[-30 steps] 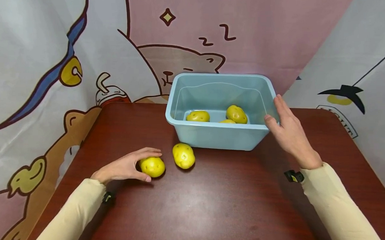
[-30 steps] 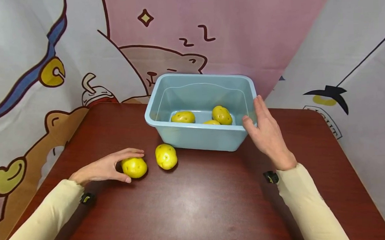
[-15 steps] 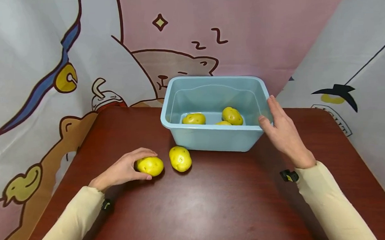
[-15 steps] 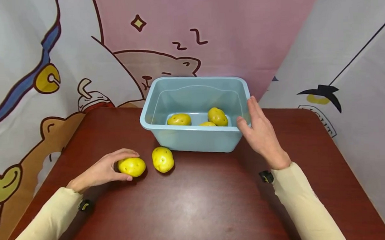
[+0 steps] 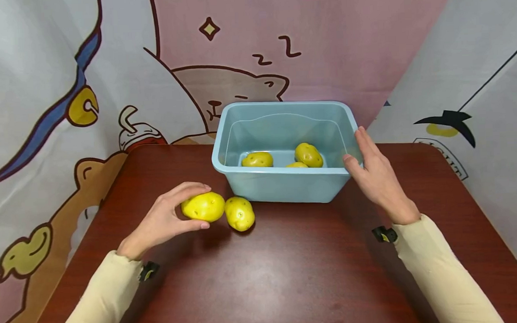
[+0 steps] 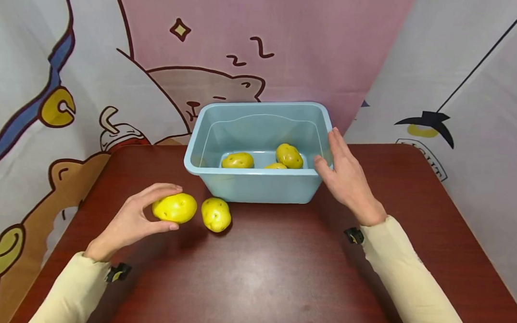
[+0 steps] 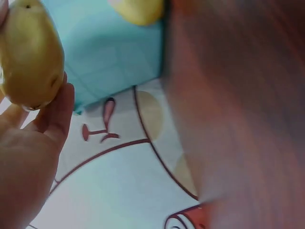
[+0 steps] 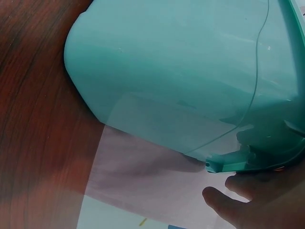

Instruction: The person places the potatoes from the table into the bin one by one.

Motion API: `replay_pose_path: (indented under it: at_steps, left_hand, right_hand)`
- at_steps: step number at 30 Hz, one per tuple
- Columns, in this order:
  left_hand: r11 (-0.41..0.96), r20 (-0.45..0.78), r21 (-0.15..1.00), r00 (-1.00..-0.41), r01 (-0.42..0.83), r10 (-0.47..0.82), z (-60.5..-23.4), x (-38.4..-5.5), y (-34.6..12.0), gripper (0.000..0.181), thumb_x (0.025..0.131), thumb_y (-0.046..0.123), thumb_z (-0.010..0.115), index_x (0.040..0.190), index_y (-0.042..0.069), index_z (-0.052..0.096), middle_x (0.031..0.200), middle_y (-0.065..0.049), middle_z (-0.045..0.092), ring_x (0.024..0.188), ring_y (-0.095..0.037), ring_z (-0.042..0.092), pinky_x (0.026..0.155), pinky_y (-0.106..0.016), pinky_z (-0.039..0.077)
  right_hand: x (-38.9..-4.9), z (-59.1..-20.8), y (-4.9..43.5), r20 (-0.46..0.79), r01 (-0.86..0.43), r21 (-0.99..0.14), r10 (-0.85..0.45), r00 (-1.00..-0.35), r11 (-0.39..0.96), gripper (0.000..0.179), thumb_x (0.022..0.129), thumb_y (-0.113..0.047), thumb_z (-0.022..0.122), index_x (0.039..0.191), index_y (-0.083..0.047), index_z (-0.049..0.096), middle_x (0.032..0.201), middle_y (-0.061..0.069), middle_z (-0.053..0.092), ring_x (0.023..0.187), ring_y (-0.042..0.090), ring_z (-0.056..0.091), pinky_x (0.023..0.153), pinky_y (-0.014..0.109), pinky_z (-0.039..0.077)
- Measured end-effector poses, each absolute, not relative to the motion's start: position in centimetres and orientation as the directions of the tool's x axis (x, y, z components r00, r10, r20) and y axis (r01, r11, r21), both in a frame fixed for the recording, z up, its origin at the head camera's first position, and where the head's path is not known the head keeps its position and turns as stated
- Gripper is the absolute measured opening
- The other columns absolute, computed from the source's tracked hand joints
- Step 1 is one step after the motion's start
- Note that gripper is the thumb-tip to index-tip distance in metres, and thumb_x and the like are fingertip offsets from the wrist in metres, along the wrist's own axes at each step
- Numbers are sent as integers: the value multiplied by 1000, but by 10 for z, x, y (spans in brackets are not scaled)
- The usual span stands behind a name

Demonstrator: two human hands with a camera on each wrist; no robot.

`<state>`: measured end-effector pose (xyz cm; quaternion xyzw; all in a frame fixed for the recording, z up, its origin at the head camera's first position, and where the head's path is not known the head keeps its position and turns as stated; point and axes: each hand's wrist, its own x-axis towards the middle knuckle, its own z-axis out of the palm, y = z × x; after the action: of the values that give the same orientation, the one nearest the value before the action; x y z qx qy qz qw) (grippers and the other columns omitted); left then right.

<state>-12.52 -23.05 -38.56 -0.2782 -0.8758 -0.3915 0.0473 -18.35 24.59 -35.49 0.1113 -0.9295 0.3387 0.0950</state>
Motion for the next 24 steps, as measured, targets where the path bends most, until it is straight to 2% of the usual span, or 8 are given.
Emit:
replay_pose_path:
  at_steps: [10,15,24]
  left_hand:
    - [464,455,611,-764,642,457,-356,-125,-207,82,65,21,101,139,19,66,137,7,61,125,-15,57,103,-23,47]
    - [429,505,593,-730,681,460,-342,-125,-195,83,63,19,102,138,15,67,137,6,62,126,-16,58,104,-26,47]
    - [424,567,547,-692,722,446,-320,-132,-167,79,67,21,100,139,16,66,138,0,64,123,-19,61,102,-29,50]
  right_hand:
    - [-181,-358,248,248,-259,-620,-128,-960,741,74,106,-40,42,165,-5,18,173,10,11,156,40,18,121,64,20]
    - [-182,-358,247,237,-249,-624,-124,-964,740,74,105,-41,43,166,-7,18,174,5,10,156,38,17,122,62,20]
    - [-184,-354,244,246,-253,-619,-122,-962,744,74,106,-41,45,166,-6,18,173,4,11,157,36,18,122,60,21]
